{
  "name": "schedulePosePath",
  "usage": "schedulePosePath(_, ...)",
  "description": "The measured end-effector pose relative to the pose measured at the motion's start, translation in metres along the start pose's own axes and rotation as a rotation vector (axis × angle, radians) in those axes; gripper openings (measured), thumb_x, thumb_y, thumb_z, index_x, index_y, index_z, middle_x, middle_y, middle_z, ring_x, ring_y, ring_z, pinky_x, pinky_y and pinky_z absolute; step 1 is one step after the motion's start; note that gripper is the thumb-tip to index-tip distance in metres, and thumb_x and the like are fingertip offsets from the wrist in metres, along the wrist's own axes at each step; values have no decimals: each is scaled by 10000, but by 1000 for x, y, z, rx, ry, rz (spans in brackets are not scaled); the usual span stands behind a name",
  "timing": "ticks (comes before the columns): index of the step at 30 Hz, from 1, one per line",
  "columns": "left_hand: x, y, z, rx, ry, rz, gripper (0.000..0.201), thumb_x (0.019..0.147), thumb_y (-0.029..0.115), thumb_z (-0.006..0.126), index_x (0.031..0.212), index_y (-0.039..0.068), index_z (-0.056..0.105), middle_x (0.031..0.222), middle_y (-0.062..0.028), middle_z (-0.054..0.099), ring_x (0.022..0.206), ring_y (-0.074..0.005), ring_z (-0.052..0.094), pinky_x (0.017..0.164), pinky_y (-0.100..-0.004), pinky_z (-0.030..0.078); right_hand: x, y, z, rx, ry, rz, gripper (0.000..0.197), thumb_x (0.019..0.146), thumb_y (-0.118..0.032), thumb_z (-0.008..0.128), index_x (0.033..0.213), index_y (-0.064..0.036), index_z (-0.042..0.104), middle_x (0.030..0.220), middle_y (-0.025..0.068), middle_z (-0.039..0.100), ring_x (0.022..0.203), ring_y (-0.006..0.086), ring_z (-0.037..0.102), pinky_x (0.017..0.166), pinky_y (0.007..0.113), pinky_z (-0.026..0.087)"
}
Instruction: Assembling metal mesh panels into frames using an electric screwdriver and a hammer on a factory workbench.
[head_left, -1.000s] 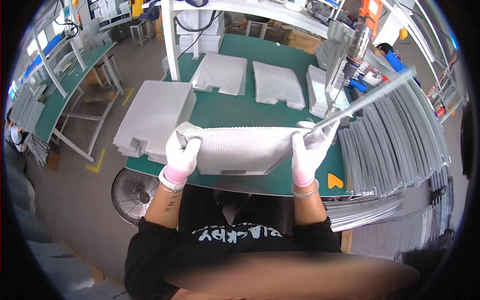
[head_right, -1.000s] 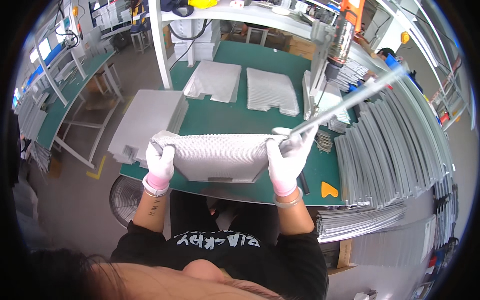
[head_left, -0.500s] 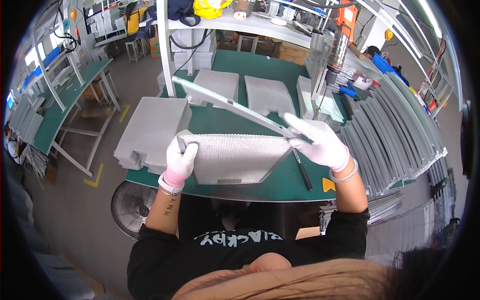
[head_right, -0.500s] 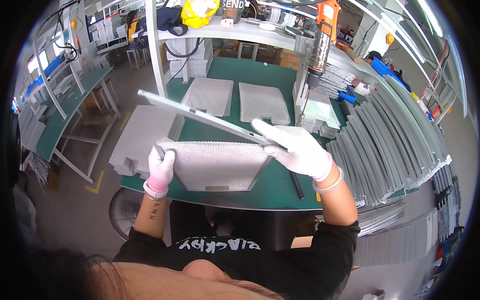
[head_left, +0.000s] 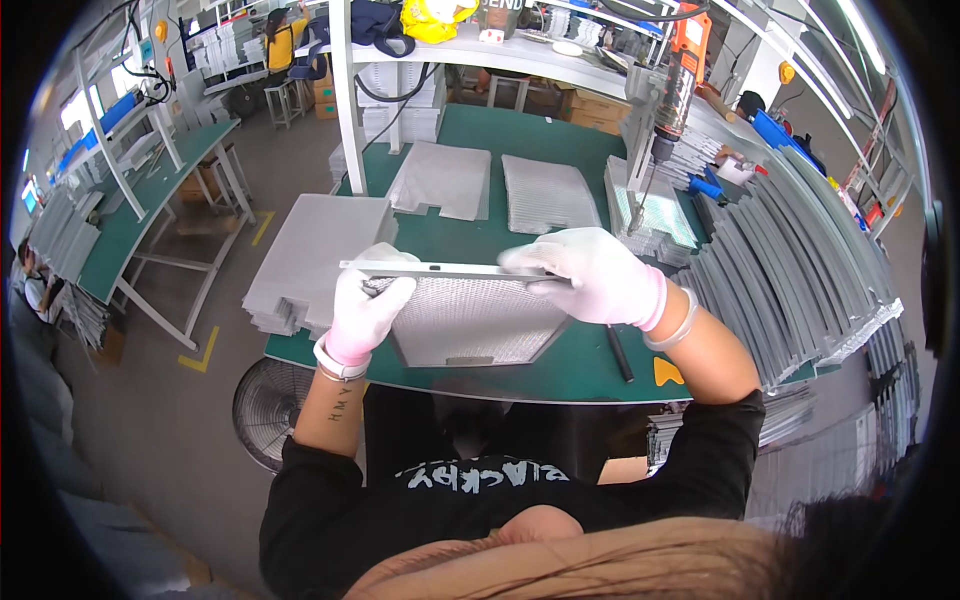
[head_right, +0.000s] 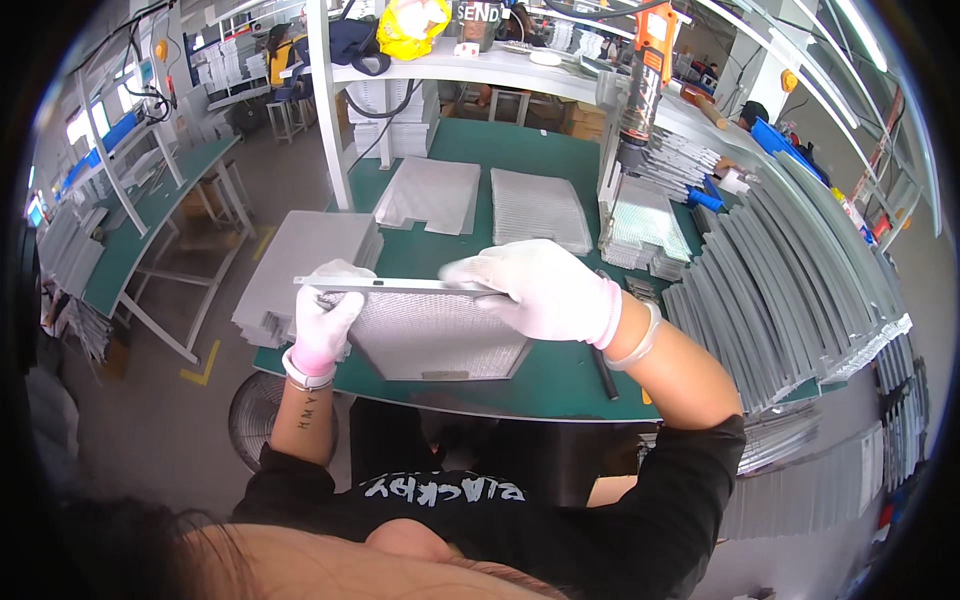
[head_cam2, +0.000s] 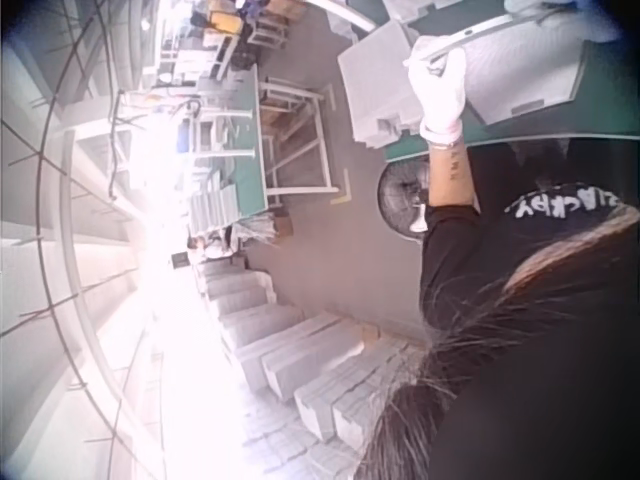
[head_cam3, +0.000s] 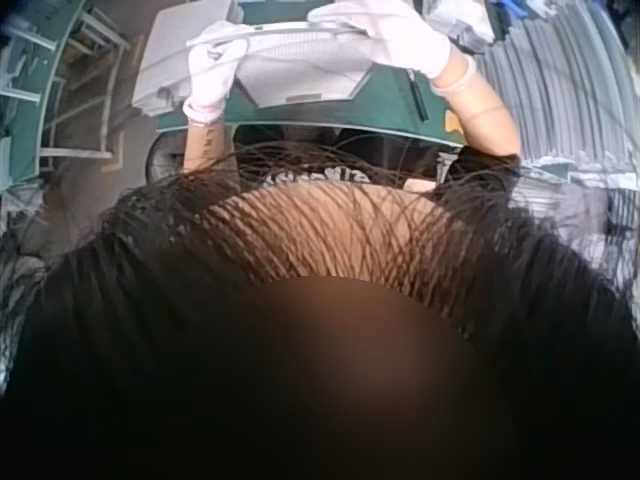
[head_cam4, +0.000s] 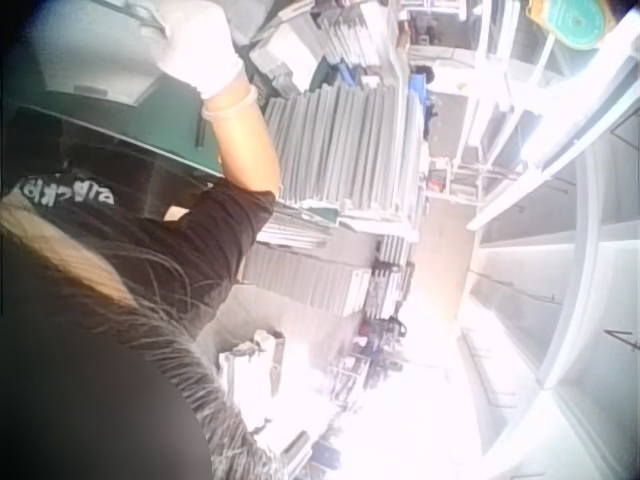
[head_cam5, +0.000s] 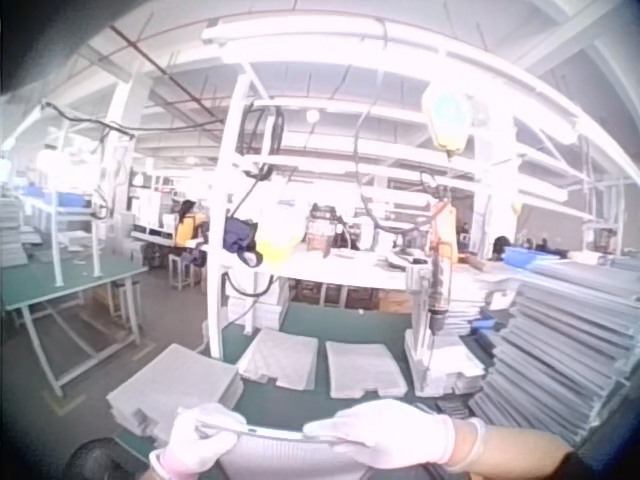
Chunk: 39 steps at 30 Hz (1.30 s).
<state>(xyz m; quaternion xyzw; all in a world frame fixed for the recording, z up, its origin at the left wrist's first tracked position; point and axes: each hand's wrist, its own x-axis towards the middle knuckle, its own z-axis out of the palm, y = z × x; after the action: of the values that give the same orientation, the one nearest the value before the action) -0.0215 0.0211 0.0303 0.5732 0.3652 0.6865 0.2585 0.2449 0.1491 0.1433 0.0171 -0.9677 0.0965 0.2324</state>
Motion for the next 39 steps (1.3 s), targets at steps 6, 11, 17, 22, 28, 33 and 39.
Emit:
schedulePosePath(6,-8,-18,10,75,198,216,588,807,-16,771,1327,-30,498,1013,-84,641,896,-128,614,824,-267,508,19,1,1,57,-54,-90,230,768,4,715,983,-55,658,805,110,603,744,322,621,672,390,513)
schedulePosePath(11,-4,-31,22,18,437,435,855,742,-124,777,1462,-14,331,1078,-109,614,941,-163,637,853,-295,539,29,8,20,177,-54,25,438,789,8,617,1220,-67,644,848,144,589,808,345,625,747,398,526)
schedulePosePath(17,7,-37,26,61,499,442,656,740,-139,772,1292,-10,441,1352,-214,545,960,-183,670,823,-278,563,35,9,19,80,-95,-39,490,809,42,649,1287,-63,638,902,155,622,827,345,636,745,394,522)
schedulePosePath(22,10,-38,43,-71,616,368,484,782,-120,748,1196,-11,524,1342,-218,592,902,-77,585,827,-223,493,38,12,21,101,-62,-36,499,803,53,648,1289,-62,637,888,160,616,821,345,634,736,394,521)
schedulePosePath(28,5,-48,33,44,587,417,335,877,-59,672,1194,-32,567,1290,-173,639,933,-90,582,866,-234,479,38,14,23,125,-43,-47,503,803,66,643,1290,-57,635,878,165,611,800,344,627,723,392,517)
schedulePosePath(33,-5,-54,11,377,510,343,392,919,-31,632,1300,-46,538,1262,-153,649,928,-92,586,858,-245,489,39,9,19,120,-94,-33,457,823,19,621,1277,-40,632,885,164,617,821,338,629,758,391,526)
schedulePosePath(39,0,-45,13,20,442,371,324,898,-40,651,1219,-49,608,1171,-93,634,918,-116,616,830,-235,495,36,5,22,72,-87,-41,465,829,15,619,1290,-46,623,879,159,616,817,340,628,754,397,525)
